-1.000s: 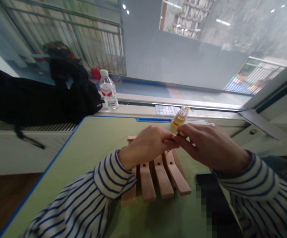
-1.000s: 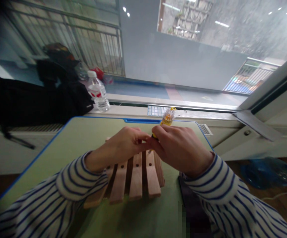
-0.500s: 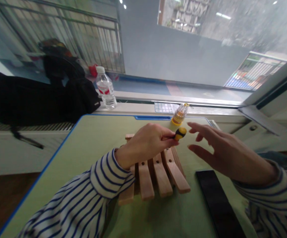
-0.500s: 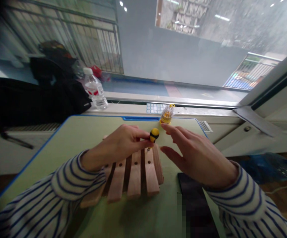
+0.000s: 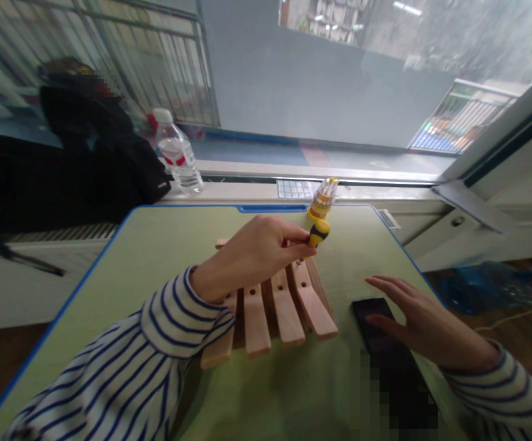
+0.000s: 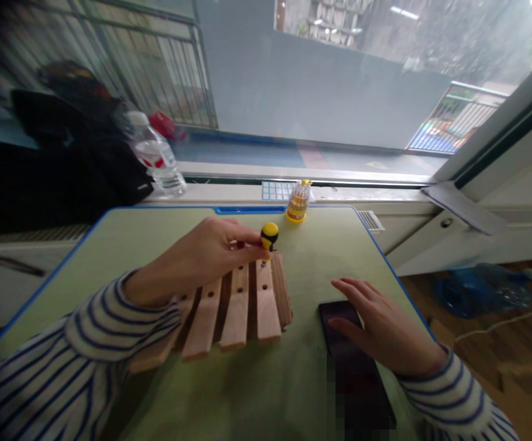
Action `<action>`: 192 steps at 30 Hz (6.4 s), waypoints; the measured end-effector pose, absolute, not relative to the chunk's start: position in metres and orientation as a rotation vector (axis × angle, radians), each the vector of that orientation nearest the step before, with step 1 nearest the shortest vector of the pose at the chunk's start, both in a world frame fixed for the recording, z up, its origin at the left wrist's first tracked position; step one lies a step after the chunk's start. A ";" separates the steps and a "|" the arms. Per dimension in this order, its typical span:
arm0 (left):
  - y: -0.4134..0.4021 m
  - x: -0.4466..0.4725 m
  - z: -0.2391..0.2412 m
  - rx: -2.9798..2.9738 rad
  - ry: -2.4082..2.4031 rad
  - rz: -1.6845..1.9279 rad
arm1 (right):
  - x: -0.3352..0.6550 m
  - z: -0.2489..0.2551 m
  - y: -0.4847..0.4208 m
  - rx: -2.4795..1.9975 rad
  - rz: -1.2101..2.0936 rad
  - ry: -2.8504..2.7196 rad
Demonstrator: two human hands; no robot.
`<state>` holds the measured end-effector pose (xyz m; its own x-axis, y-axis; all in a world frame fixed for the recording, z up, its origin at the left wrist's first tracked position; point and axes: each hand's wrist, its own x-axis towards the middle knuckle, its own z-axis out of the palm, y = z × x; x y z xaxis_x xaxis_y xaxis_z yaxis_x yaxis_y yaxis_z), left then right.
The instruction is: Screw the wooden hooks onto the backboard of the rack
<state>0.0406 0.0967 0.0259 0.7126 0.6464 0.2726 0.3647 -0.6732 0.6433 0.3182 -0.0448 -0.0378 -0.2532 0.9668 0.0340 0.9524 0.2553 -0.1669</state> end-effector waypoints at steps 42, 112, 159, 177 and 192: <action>0.098 0.051 0.020 2.395 0.834 0.629 | 0.314 0.006 -0.024 -1.679 -0.029 -2.324; 0.105 0.036 0.019 2.480 0.771 0.682 | 0.211 0.067 0.051 -1.330 -0.325 -2.563; 0.109 0.033 0.017 2.407 0.706 0.672 | 0.208 0.065 0.055 -1.305 -0.188 -2.619; 0.106 0.032 0.022 2.441 0.725 0.710 | 0.206 0.073 0.053 -1.445 -0.244 -2.651; 0.108 0.032 0.019 2.504 0.704 0.647 | 0.209 0.060 0.057 -1.364 -0.289 -2.554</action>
